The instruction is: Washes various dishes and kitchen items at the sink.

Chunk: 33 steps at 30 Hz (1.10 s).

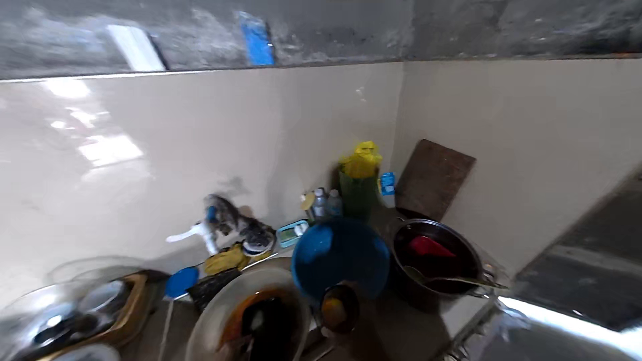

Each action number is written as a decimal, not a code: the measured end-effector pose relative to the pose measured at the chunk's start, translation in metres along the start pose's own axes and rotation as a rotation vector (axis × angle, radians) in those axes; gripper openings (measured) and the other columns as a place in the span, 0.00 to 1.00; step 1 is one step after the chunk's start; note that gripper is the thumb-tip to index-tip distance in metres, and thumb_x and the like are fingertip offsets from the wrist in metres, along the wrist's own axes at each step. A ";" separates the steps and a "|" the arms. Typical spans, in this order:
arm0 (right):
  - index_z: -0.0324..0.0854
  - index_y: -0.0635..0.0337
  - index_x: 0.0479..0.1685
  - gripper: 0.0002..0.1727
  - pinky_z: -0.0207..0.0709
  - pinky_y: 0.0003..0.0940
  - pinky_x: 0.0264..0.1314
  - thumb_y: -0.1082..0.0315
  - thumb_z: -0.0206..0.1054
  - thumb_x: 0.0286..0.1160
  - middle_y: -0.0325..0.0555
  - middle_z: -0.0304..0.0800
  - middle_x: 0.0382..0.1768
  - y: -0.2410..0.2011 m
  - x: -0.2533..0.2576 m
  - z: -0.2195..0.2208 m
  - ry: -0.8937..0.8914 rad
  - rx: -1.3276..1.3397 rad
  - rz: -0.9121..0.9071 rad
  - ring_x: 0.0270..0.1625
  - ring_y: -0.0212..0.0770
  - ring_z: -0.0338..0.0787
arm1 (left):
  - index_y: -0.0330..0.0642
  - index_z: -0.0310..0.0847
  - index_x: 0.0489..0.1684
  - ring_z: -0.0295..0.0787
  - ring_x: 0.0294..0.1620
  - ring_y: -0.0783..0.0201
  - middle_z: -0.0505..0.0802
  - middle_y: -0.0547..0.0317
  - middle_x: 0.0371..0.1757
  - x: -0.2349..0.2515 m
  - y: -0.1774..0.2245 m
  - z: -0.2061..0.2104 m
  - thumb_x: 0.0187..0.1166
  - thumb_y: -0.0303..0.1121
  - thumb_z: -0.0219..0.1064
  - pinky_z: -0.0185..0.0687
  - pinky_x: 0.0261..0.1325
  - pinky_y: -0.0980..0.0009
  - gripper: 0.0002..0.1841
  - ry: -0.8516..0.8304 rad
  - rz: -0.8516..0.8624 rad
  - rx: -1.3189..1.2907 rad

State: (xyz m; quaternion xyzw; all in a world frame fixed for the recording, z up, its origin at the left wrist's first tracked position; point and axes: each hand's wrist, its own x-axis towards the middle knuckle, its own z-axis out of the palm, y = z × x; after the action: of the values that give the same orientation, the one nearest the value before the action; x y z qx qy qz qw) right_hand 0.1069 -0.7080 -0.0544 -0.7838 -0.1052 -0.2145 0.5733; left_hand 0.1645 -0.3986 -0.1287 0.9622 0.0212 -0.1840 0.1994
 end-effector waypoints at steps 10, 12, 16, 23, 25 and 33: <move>0.67 0.63 0.83 0.53 0.78 0.43 0.76 0.62 0.87 0.46 0.56 0.86 0.68 0.014 0.084 0.125 -0.335 0.017 0.232 0.71 0.45 0.86 | 0.45 0.69 0.85 0.77 0.70 0.24 0.73 0.25 0.78 0.042 0.030 -0.165 0.90 0.36 0.55 0.76 0.66 0.30 0.24 0.993 0.263 -0.072; 0.67 0.61 0.83 0.52 0.77 0.46 0.77 0.59 0.86 0.48 0.55 0.86 0.68 0.019 0.103 0.160 -0.372 -0.047 0.246 0.72 0.46 0.85 | 0.56 0.71 0.86 0.76 0.71 0.24 0.74 0.27 0.79 0.055 0.048 -0.197 0.90 0.37 0.58 0.76 0.63 0.30 0.24 0.818 0.293 0.152; 0.66 0.61 0.84 0.50 0.75 0.54 0.76 0.61 0.85 0.53 0.60 0.85 0.68 0.024 0.130 0.210 -0.412 -0.114 0.302 0.72 0.54 0.85 | 0.67 0.62 0.91 0.81 0.70 0.31 0.87 0.35 0.66 0.072 0.084 -0.235 0.91 0.32 0.53 0.79 0.61 0.38 0.28 0.384 0.082 0.462; 0.67 0.65 0.81 0.46 0.78 0.53 0.73 0.61 0.82 0.57 0.61 0.88 0.63 0.041 0.136 0.244 -0.361 -0.094 0.278 0.67 0.54 0.88 | 0.57 0.70 0.86 0.88 0.61 0.34 0.91 0.35 0.59 0.077 0.096 -0.242 0.93 0.33 0.51 0.81 0.57 0.41 0.23 0.332 0.046 0.521; 0.69 0.65 0.80 0.44 0.79 0.53 0.72 0.61 0.81 0.59 0.60 0.89 0.63 0.041 0.135 0.248 -0.339 -0.085 0.281 0.66 0.53 0.89 | 0.55 0.72 0.84 0.88 0.61 0.33 0.91 0.35 0.59 0.076 0.096 -0.241 0.92 0.33 0.52 0.81 0.57 0.39 0.22 0.337 0.069 0.506; 0.66 0.63 0.82 0.48 0.79 0.57 0.70 0.62 0.82 0.55 0.62 0.86 0.66 0.031 0.138 0.252 -0.387 -0.099 0.381 0.68 0.58 0.87 | 0.56 0.80 0.77 0.89 0.57 0.33 0.92 0.36 0.55 0.079 0.097 -0.237 0.89 0.33 0.58 0.82 0.52 0.37 0.20 0.393 0.045 0.523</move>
State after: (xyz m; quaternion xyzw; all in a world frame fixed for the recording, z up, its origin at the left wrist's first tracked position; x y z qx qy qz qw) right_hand 0.2963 -0.4913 -0.0812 -0.8429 -0.0527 0.0460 0.5335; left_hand 0.3307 -0.3977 0.0809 0.9982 -0.0098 0.0107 -0.0583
